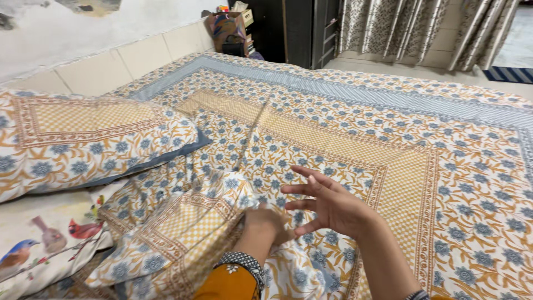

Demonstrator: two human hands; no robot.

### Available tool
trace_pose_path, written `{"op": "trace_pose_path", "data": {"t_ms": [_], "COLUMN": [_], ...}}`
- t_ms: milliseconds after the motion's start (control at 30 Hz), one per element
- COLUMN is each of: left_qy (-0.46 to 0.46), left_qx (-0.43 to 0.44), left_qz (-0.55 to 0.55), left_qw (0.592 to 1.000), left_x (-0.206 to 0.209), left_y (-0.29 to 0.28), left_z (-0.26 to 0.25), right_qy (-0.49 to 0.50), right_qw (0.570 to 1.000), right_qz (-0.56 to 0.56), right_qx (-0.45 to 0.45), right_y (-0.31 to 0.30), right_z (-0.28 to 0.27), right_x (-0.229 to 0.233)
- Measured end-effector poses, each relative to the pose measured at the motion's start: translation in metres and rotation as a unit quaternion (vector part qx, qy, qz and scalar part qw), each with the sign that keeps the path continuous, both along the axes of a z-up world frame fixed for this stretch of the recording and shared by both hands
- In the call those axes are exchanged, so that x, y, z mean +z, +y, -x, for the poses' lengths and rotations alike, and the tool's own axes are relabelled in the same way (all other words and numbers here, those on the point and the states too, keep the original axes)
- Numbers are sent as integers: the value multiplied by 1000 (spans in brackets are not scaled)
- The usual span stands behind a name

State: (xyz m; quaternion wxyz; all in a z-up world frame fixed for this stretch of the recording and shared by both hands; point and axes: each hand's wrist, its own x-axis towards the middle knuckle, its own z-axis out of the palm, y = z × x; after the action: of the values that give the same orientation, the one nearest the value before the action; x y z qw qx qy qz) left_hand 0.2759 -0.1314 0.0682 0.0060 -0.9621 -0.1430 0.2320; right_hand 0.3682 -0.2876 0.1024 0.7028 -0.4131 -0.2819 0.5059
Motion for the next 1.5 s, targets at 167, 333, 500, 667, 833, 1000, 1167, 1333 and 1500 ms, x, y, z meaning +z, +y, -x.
{"op": "trace_pose_path", "data": {"t_ms": [167,333,500,667,833,1000,1167,1333,1500], "left_qy": [-231,-466,-535,-607,-544,-554,-448,-586,-525], "left_qx": [-15,56,248,306,354,294,342,337,361], "left_qz": [54,145,113,-74,-160,-13,51,-135,-155], "left_qw": [971,871,800,729,744,778,824,724,755], "left_x": [-8,40,89,124,128,105,97,101,113], "left_y": [30,61,82,90,102,78,40,43,53], "left_z": [69,181,289,332,330,329,326,334,336], "right_qy": [19,-108,-364,-638,-653,-637,-642,-644,-694], "right_qw": [1000,980,867,752,744,750,756,752,701], "right_qz": [17,100,196,153,137,179,129,139,143], "right_qx": [-15,131,277,64,-42,6,28,13,-81], "right_y": [-6,62,155,220,228,221,219,208,202], "right_z": [-2,53,155,221,237,206,198,223,240], "right_x": [5,20,47,21,-39,-59,-75,-55,-49]}}
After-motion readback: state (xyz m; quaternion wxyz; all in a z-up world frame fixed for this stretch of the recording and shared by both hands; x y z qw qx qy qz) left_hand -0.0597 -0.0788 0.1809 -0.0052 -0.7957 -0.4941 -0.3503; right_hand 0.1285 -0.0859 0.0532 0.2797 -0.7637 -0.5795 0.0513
